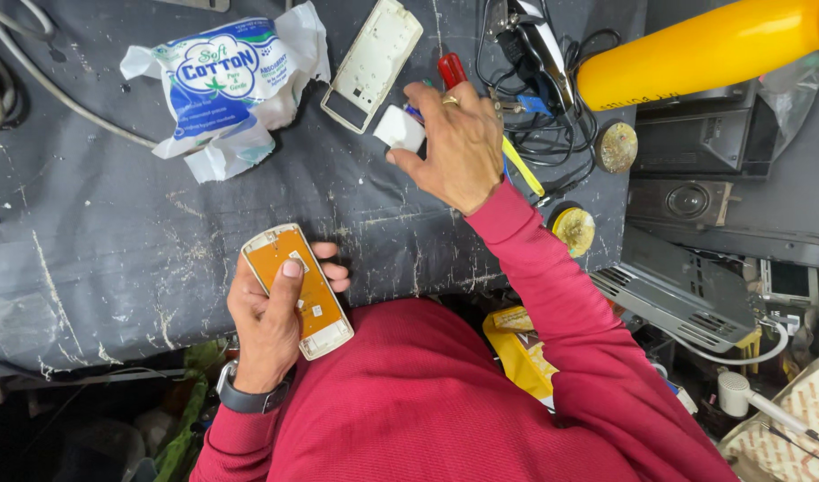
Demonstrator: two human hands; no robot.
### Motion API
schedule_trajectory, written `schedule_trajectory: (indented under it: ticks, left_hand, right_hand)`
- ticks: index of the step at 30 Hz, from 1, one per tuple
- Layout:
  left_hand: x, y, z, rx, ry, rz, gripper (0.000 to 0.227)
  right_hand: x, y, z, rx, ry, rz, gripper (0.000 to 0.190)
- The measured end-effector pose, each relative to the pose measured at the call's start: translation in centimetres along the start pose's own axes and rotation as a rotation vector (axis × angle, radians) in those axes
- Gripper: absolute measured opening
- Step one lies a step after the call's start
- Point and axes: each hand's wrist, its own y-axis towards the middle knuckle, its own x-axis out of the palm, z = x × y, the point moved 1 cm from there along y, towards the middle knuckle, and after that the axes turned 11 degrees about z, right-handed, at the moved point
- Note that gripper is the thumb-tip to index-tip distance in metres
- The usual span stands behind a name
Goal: The person opens the back cover of a white remote control, inserts a battery, and tests the buttons. They then use a screwdriver to tighten screws on the back of the remote before closing the cover and testing the buttons again.
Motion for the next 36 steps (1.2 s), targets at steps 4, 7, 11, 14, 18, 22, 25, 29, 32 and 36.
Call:
schedule_trajectory:
  ticks: [4, 7, 11, 14, 18, 22, 25, 29, 32, 36]
  left_hand:
    - [-0.2, 0.4, 0.4, 0.004, -0.011, 0.032, 0.030]
    - [-0.9, 0.9, 1.0, 0.011, -0.033, 0.059, 0.029]
    - [-0.8, 1.4, 1.3, -0.003, -0.043, 0.054, 0.029]
    - [-0.9, 1.4, 1.4, -0.004, -0.048, 0.027, 0.031]
    - [-1.5, 1.6, 1.3, -0.035, -0.085, -0.003, 0.033]
    - [-2.4, 2.1, 1.7, -0.051, -0.141, -0.024, 0.035]
    - [-2.9, 2.2, 2.0, -0.060, -0.167, -0.067, 0.036]
    - [-2.8, 2.1, 2.2, -0.055, -0.195, -0.092, 0.037]
    - [-2.3, 2.1, 2.5, -0.037, -0.235, -0.104, 0.038]
    - [-2.1, 1.9, 2.8, -0.038, -0.223, -0.094, 0.038]
  right_hand:
    - [-1.3, -0.2, 0.0, -0.044, -0.045, -0.074, 0.063]
    - [-1.9, 0.8, -1.2, -0.089, 0.036, -0.013, 0.067]
    - [-0.4, 2.6, -4.5, -0.059, 0.370, 0.055, 0.079]
    - [1.4, 6.0, -7.1, -0.348, 0.263, 0.086, 0.093]
    - [2.5, 10.4, -9.6, -0.618, 0.034, 0.216, 0.080]
    - [1.5, 12.3, -11.0, -0.615, 0.236, 0.191, 0.066]
    - [1.8, 12.9, -13.6, -0.522, 0.397, 0.182, 0.061]
    - [6.5, 13.6, -19.5, -0.205, 0.378, 0.246, 0.056]
    - [11.1, 14.8, -21.1, -0.072, 0.462, 0.428, 0.036]
    - [13.3, 13.9, -18.7, 0.083, 0.531, 0.412, 0.022]
